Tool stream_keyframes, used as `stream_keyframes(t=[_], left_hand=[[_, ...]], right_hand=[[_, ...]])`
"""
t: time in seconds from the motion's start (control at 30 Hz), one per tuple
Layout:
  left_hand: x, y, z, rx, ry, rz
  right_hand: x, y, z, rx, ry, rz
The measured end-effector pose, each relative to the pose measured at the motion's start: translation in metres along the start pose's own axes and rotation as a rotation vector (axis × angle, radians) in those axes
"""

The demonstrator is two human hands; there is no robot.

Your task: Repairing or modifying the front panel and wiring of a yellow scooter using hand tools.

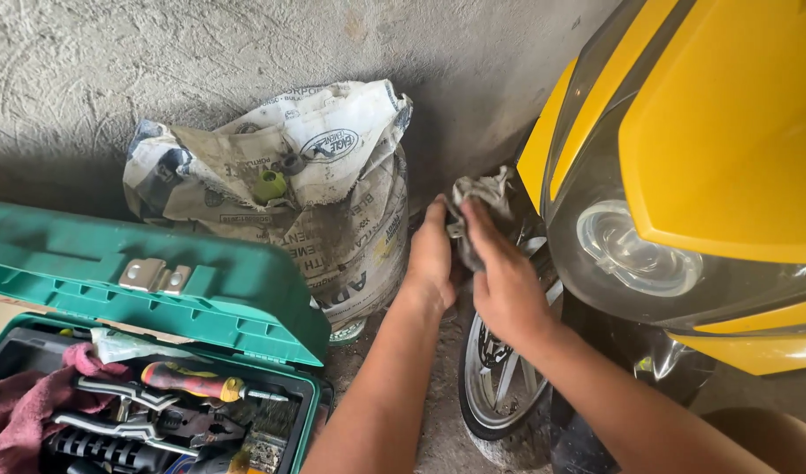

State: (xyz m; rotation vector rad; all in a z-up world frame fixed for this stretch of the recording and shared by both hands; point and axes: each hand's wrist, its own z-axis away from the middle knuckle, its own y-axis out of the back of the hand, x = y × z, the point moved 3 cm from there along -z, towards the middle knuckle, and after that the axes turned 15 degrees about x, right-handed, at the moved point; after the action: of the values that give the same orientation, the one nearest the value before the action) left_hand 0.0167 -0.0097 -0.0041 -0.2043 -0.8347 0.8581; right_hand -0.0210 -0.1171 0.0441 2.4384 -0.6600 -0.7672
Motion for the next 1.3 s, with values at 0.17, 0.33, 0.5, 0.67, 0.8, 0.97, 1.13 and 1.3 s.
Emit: stream_keyframes(t=[0.17,0.33,0.5,0.67,0.8,0.97,1.13,1.3], left_hand=[[0.011,-0.011,0.034,0.121,-0.422,-0.453],[0.014,0.003,0.003,0.195,-0.552,-0.390],[0.016,-0.002,0.022,0.235,-0.485,-0.373],[0.004,-0.005,0.022,0.124,-0.559,-0.383],[0.019,0.007,0.011,0.093,-0.416,-0.230],[0.009,0.011,-0.006,-0.122,0.060,0.139],[0.010,0.012,0.004,-0.058,0.054,0.019],[0.002,0.009,0.008,-0.111,0.091,-0.020]], right_hand=[[0.064,-0.020,0.004,-0.032,-0.302,-0.016],[0.021,-0.011,0.010,-0.080,-0.314,0.018],[0.035,-0.013,0.001,-0.349,-0.739,0.164],[0.039,-0.012,0.006,-0.060,-0.446,0.137],[0.012,0.003,0.014,-0.002,-0.311,-0.022],[0.013,0.011,0.050,-0.043,-0.442,-0.295],[0.041,0.003,0.071,0.118,-1.356,-0.714],[0.024,0.005,0.055,0.219,-1.431,-0.808]])
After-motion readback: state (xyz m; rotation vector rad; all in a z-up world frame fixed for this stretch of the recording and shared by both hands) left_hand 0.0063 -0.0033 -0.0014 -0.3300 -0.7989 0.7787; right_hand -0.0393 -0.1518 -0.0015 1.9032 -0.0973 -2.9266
